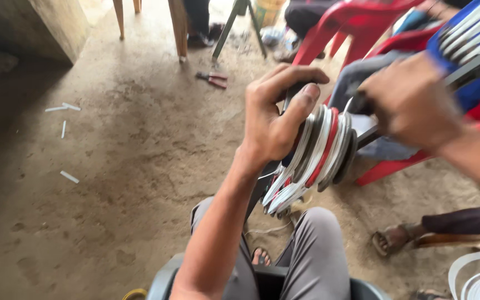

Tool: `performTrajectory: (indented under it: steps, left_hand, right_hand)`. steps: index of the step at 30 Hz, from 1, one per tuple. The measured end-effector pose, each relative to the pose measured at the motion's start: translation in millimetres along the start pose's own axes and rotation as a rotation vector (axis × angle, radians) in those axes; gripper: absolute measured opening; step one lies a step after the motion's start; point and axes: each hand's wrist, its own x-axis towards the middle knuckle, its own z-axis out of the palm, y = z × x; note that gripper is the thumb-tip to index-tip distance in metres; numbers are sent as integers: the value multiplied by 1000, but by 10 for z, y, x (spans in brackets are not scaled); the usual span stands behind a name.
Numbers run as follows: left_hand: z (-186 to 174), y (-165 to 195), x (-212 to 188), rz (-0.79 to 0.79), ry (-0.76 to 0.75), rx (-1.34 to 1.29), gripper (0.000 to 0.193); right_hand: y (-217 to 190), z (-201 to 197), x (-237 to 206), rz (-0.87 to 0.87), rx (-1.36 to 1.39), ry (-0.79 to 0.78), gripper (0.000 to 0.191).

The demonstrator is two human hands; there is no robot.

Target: The person sits on a chair and winds white cable onto a reel mounted on a metal stand, turning the reel by its crank handle with one hand while guiding the cable with the other. They continue winding, occasionally adjusting the cable and the reel, building up coils of wire on the spool.

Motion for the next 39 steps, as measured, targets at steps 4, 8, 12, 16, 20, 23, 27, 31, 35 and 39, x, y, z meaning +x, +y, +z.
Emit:
performTrajectory:
  steps: [4,8,12,16,20,23,27,31,35,39]
  left_hand:
    - [-161,15,-50,76,-62,8,22]
    - [-272,-112,22,12,-46,-49,31]
    - [-325,-299,166,-6,26,-98,36]
    - [-304,-441,330,-34,118,-130,37]
    - [-246,-545,436,-44,126,-76,35]
    - [-168,-571,487,10,136,-75,33]
    - [-51,-443,481,20,177,70,31]
    - [41,-281,379,-46,159,83,29]
    - [99,-139,215,56,124,162,24]
    - [124,69,36,5,73,112,25]
  right_hand:
    - [-392,1401,-457,148,279,32,18]
    - [-1005,2689,-919,353,483,-25,23]
    - [-1669,3245,-1247,554,641,-171,30]
    - [-2025,3246,-1317,524,1122,-54,24]
    - [-2134,2794,-1259,507,837,-611,18]
    - [-2115,2127,-1210,582,1202,-364,15]
    - [-1690,1143,-927,688,1210,-444,18]
    - [-1100,92,-773,715,1030,-101,29]
    - [-669,-547,-531,606,1309,160,36]
    - [-209,-541,-92,790,1413,228,35]
